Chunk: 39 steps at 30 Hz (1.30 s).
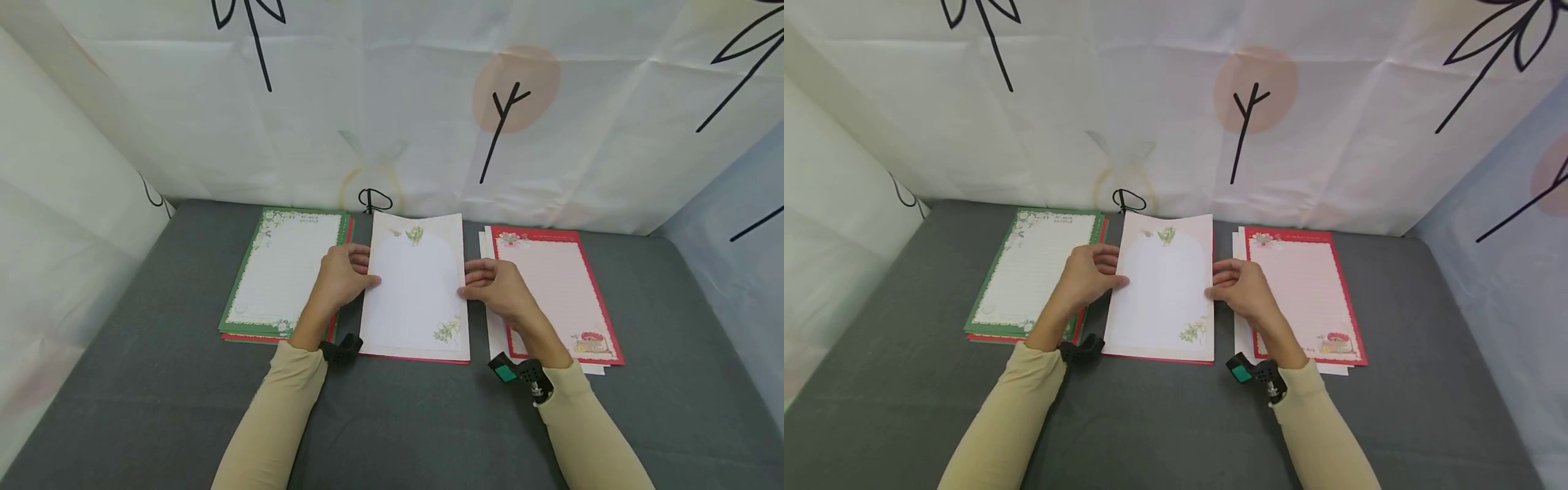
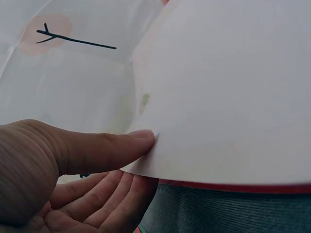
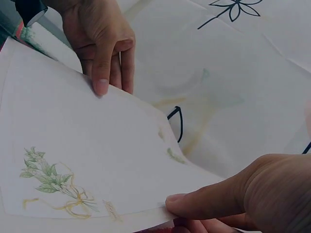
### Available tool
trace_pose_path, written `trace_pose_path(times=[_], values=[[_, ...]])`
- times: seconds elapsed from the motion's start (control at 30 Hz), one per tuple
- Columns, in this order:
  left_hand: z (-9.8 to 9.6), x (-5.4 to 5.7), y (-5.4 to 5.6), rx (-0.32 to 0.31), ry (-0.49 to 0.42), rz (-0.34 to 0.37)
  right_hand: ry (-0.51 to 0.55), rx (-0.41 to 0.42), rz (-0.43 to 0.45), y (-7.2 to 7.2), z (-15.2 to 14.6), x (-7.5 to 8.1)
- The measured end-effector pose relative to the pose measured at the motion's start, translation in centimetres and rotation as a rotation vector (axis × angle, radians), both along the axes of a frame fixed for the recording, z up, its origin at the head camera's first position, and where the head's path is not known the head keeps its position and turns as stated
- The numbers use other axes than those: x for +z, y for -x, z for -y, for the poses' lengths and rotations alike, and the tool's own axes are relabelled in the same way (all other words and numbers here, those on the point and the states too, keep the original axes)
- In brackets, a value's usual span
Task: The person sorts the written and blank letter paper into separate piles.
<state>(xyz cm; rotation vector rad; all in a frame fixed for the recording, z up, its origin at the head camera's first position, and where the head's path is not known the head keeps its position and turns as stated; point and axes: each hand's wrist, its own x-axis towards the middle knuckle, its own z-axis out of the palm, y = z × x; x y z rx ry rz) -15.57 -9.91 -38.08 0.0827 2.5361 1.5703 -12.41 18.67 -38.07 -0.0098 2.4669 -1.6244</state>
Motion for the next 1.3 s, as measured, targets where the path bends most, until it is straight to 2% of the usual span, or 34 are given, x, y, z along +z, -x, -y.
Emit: trace_pose_path(times=[0.2, 0.4, 0.73, 1.13, 1.3], values=[[0.4, 0.2, 0.0, -0.006, -0.037, -0.009, 0.053, -0.01, 0.002, 0.1, -0.7, -0.3], [0.8, 0.3, 0.0, -0.008, -0.085, -0.034, 0.177, -0.009, -0.006, 0.2, -1.1, -0.7], [0.9, 0.5, -0.1, -0.025, -0.085, -0.042, 0.25, -0.041, -0.04, 0.3, -1.2, -1.0], [1.0, 0.9, -0.1, -0.02, -0.185, -0.107, 0.24, -0.099, -0.107, -0.2, -0.9, 0.4], [0.8, 1.3, -0.3, -0.021, -0.217, -0.145, 0.286, -0.135, -0.137, -0.4, -0.9, 1.1]])
